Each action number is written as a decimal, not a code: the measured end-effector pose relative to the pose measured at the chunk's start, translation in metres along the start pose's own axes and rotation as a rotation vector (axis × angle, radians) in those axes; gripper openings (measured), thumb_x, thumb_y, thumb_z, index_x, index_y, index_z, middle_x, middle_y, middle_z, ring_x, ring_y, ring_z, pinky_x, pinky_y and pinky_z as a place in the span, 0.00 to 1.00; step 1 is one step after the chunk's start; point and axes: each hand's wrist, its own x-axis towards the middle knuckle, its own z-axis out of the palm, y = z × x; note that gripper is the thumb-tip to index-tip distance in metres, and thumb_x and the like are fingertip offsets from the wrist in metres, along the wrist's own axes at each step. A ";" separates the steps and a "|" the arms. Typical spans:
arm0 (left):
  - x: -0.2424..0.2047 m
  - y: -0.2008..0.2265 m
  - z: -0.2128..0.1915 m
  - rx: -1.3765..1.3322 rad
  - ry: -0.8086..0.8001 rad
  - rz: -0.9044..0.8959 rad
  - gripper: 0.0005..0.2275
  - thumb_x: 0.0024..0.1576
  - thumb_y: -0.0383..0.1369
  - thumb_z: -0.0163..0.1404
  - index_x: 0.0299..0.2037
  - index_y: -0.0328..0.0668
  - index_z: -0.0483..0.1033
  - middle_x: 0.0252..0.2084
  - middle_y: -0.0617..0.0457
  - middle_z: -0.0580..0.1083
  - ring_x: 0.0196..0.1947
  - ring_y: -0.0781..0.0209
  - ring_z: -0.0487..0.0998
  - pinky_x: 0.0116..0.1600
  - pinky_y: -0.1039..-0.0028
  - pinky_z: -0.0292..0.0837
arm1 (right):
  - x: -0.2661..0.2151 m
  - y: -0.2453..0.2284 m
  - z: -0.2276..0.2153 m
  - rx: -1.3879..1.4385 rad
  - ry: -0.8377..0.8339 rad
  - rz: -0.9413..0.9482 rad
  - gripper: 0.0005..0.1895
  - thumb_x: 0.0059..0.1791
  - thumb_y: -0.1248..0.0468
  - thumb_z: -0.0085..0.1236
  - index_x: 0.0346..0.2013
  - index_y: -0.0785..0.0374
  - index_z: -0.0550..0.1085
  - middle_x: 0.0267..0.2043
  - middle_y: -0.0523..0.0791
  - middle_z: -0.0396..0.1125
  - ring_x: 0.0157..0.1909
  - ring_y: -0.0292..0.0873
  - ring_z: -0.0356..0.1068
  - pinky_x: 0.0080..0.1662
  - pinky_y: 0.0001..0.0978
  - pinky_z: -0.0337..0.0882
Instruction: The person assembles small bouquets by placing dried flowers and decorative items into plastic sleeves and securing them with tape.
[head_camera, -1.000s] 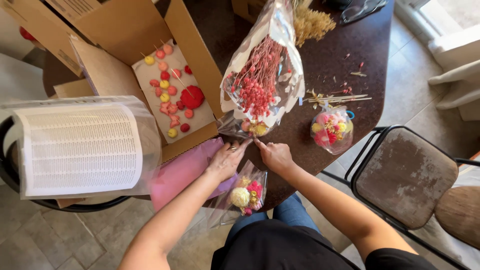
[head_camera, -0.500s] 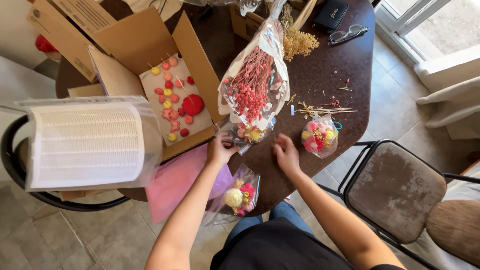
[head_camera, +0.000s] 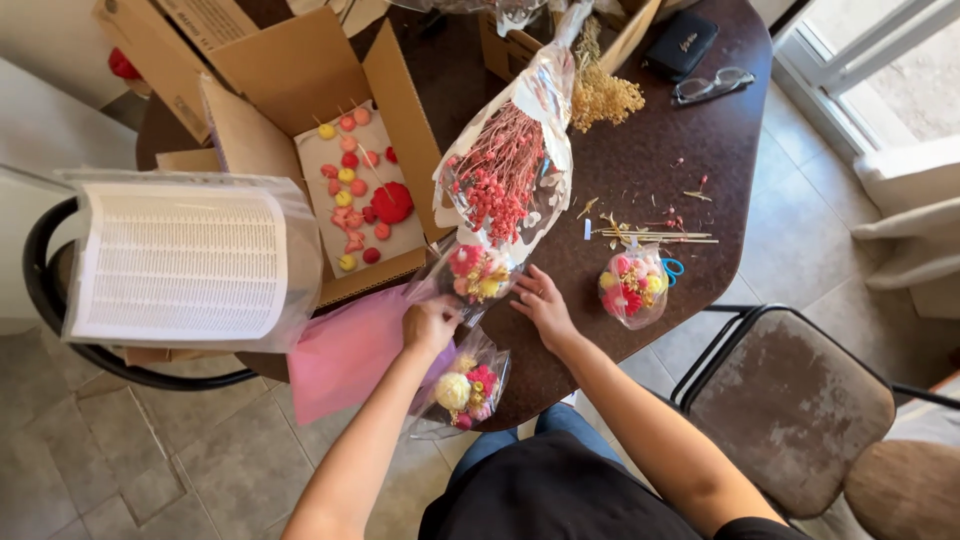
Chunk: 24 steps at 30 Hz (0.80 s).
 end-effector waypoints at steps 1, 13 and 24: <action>-0.004 -0.006 0.004 0.015 -0.005 -0.027 0.02 0.47 0.39 0.62 0.28 0.61 0.83 0.27 0.59 0.81 0.37 0.51 0.84 0.42 0.61 0.81 | -0.004 0.002 -0.003 -0.045 -0.026 -0.017 0.38 0.51 0.79 0.44 0.76 0.59 0.53 0.67 0.57 0.63 0.66 0.54 0.67 0.59 0.51 0.73; -0.062 -0.003 -0.075 0.066 -0.166 -0.232 0.08 0.47 0.39 0.64 0.37 0.55 0.86 0.37 0.52 0.83 0.45 0.48 0.83 0.50 0.58 0.80 | -0.137 -0.058 -0.149 -0.871 -0.070 -0.093 0.14 0.44 0.67 0.62 0.44 0.52 0.83 0.31 0.44 0.80 0.34 0.41 0.80 0.41 0.37 0.79; -0.091 0.299 -0.060 -0.105 -0.064 0.422 0.26 0.57 0.43 0.55 0.67 0.61 0.68 0.41 0.48 0.81 0.42 0.45 0.83 0.45 0.54 0.79 | -0.076 -0.311 -0.108 -1.612 -0.431 -1.252 0.30 0.41 0.77 0.50 0.50 0.40 0.77 0.67 0.46 0.62 0.65 0.55 0.65 0.57 0.43 0.69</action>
